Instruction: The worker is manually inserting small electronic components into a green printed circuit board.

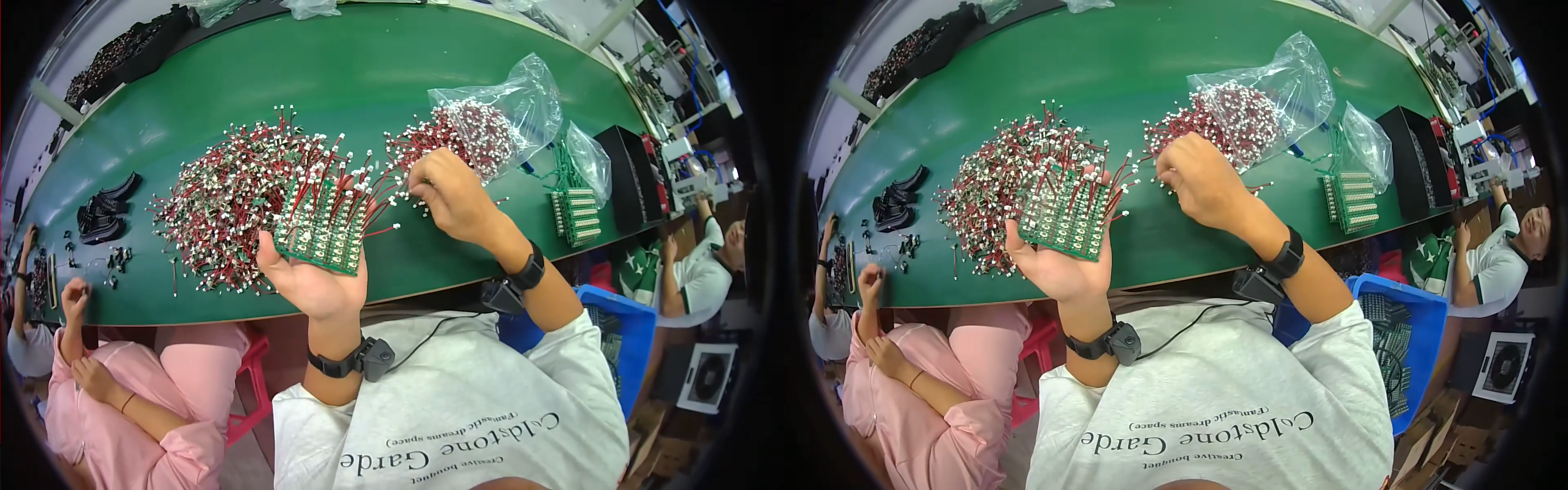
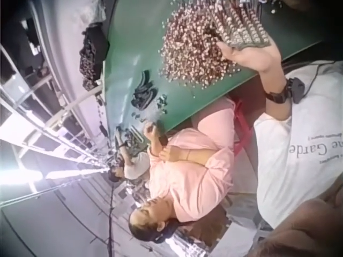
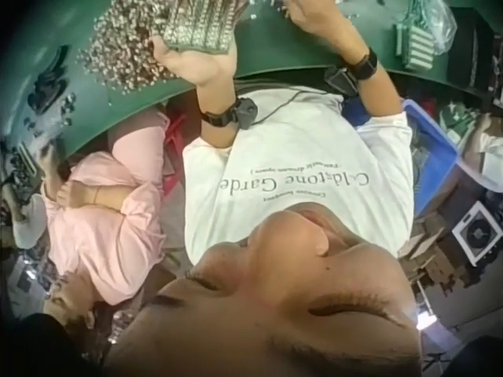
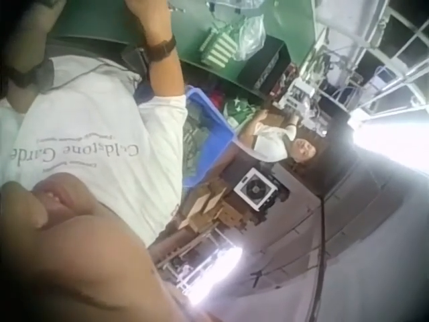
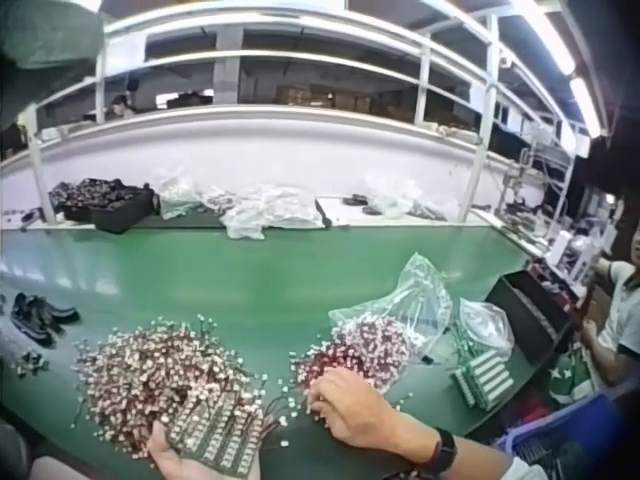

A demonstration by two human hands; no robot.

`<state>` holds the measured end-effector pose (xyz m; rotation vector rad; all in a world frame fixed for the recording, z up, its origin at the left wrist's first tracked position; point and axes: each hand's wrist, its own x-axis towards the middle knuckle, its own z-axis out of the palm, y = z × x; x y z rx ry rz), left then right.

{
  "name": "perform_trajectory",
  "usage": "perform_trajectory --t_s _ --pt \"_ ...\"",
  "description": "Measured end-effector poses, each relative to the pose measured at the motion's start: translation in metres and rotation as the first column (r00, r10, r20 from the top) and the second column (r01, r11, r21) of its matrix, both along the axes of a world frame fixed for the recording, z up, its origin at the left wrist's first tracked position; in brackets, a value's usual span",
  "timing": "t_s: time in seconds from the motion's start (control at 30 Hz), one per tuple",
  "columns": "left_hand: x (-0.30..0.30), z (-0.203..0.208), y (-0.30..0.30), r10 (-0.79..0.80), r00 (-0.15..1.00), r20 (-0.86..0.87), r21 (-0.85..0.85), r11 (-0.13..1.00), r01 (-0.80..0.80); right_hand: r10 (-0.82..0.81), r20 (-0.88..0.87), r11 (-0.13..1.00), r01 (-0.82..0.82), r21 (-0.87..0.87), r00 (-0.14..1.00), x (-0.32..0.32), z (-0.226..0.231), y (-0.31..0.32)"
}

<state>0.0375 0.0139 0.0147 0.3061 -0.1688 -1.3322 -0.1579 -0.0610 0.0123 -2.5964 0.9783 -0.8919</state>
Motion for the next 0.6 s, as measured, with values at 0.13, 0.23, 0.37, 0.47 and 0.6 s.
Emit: perform_trajectory --t_s 0.13,0.23,0.37,0.47,0.6 --pt "-0.001 0.005 0.000 -0.016 0.999 0.038 0.068 0.998 0.013 -0.156 0.247 0.959 0.087 0.269 0.956 -0.001 0.015 -0.003" --pt "-0.002 0.004 -0.004 -0.022 0.998 0.052 0.015 1.000 0.021 -0.198 0.358 0.906 0.031 0.422 0.912 -0.008 0.016 -0.010" --pt "-0.006 0.007 -0.010 -0.036 0.999 0.027 0.001 0.999 0.036 -0.161 0.268 0.947 0.072 0.314 0.950 -0.025 0.019 -0.009" --pt "-0.013 -0.001 -0.014 -0.081 0.993 0.081 0.012 0.997 0.080 -0.177 0.301 0.926 0.055 0.373 0.937 -0.035 0.014 -0.005" --pt "-0.028 -0.003 -0.021 -0.072 0.996 0.046 -0.002 0.997 0.073 -0.188 0.356 0.904 0.020 0.428 0.915 -0.041 0.024 0.006"
